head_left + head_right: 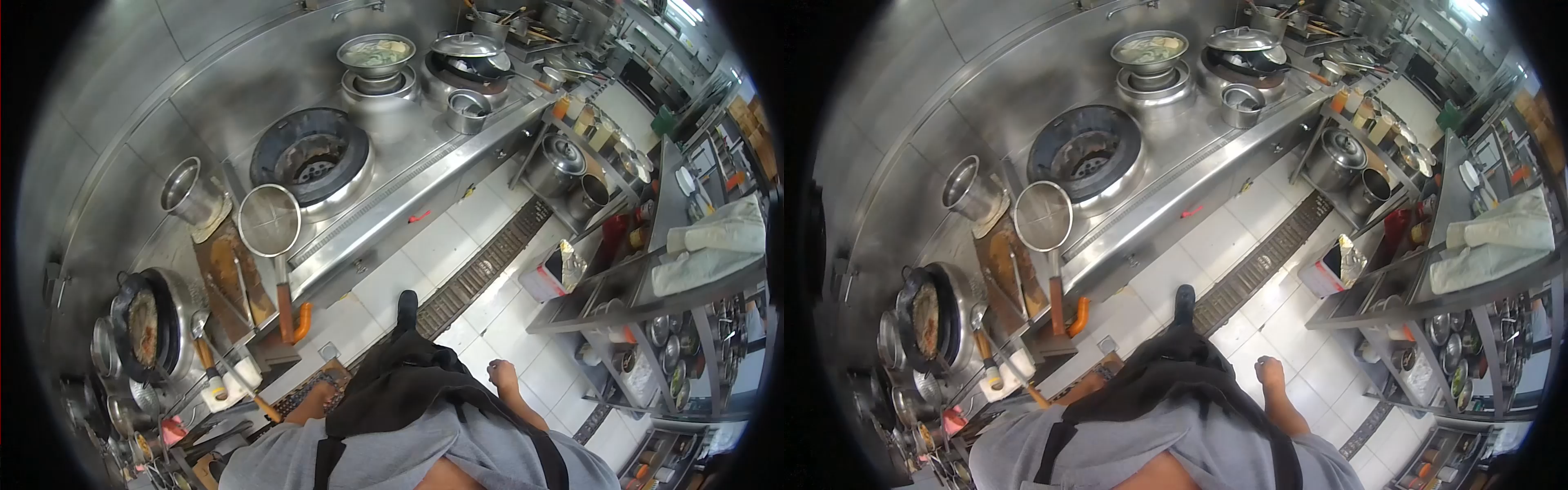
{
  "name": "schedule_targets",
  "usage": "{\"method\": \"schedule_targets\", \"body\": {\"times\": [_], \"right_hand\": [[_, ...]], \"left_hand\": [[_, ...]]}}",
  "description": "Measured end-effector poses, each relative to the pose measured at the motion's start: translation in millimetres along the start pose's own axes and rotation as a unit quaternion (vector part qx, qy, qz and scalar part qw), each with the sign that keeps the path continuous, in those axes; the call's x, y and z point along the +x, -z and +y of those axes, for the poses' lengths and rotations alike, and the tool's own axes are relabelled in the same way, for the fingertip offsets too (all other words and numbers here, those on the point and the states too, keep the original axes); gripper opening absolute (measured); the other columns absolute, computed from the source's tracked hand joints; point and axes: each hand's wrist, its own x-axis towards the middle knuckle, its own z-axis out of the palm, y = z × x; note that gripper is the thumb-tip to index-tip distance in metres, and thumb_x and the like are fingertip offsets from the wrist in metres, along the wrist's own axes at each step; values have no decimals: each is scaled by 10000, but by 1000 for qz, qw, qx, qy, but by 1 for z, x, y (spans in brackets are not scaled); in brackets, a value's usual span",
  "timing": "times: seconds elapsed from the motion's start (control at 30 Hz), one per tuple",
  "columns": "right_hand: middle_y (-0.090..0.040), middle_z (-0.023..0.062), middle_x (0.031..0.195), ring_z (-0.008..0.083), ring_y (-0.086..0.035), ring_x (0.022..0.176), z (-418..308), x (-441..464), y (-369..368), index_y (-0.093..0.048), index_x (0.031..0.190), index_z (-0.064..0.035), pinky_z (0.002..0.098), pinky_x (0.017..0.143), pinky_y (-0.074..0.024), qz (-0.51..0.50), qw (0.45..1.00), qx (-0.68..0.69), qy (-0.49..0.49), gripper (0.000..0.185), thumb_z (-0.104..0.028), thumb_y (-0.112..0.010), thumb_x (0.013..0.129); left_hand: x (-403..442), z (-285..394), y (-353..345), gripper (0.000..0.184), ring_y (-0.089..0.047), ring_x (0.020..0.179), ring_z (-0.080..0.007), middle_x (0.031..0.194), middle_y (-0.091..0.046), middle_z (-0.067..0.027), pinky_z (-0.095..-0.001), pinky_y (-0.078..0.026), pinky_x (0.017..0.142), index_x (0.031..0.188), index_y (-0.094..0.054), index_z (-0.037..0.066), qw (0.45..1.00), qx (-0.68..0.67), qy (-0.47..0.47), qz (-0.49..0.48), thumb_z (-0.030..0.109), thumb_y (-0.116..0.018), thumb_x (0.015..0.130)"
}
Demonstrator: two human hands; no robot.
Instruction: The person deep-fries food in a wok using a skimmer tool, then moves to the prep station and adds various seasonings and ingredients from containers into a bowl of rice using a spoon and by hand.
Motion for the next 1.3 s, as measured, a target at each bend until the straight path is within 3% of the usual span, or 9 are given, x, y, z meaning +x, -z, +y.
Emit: {"method": "schedule_targets", "body": {"times": [0.17,0.3,0.33,0.43,0.47,0.8,0.9,1.13,1.3], "right_hand": [[-618,105,592,163,-605,511,-127,69,122,-646,768,47,263,469,-471,-22,957,286,-33,253,-173,-563,861],[-610,102,585,158,-586,502,-284,87,254,-597,634,13,261,435,-422,-19,903,372,213,319,-225,-597,846],[-610,103,582,163,-585,498,-329,79,291,-578,606,2,264,432,-418,8,876,348,333,327,-223,-597,842],[-640,99,704,208,-617,580,-420,74,376,-639,738,-7,279,504,-499,-33,709,282,646,154,-151,-673,779],[-642,110,725,208,-623,580,-447,87,375,-643,738,-9,278,477,-503,1,543,321,776,168,-167,-663,790],[-636,133,670,203,-606,513,-464,192,453,-642,769,-2,266,468,-509,-64,518,327,788,107,-107,-625,760],[-628,110,631,203,-623,552,-443,254,466,-645,768,12,273,494,-501,-71,602,379,699,103,-83,-606,780],[-631,101,662,159,-620,567,-436,345,425,-657,863,39,231,527,-467,-286,688,276,608,107,-10,-618,776],[-612,82,633,121,-594,555,-424,374,362,-659,854,30,230,517,-455,-409,729,240,494,111,-65,-609,823]], "left_hand": [[97,93,71,236,-642,712,-251,846,-668,-124,-417,-508,588,943,-679,89,995,95,-2,6,238,-580,790],[186,186,119,262,-646,708,-278,758,-663,-140,-435,-508,610,818,-695,57,964,203,-169,14,281,-587,738],[172,235,136,276,-641,702,-306,794,-656,-160,-443,-521,585,863,-679,49,997,21,-70,19,260,-555,735],[169,327,188,327,-643,713,-328,946,-638,-175,-453,-540,536,950,-646,33,985,44,-167,-19,245,-572,713],[143,370,205,400,-643,737,-320,1000,-629,-164,-438,-553,548,1048,-623,55,977,130,-167,5,257,-608,702],[170,405,199,508,-631,866,-264,1005,-646,-133,-360,-505,761,1139,-583,85,968,10,-176,179,340,-619,700],[171,334,138,412,-604,960,-311,1021,-639,-147,-391,-474,863,974,-676,75,944,148,-117,271,374,-571,710],[99,292,-31,345,-613,977,-304,1069,-625,-170,-391,-522,791,985,-662,35,965,-59,215,137,277,-527,780],[76,336,-88,327,-611,909,-255,1064,-616,-100,-383,-530,706,1081,-602,88,972,-205,42,103,214,-608,779]]}}
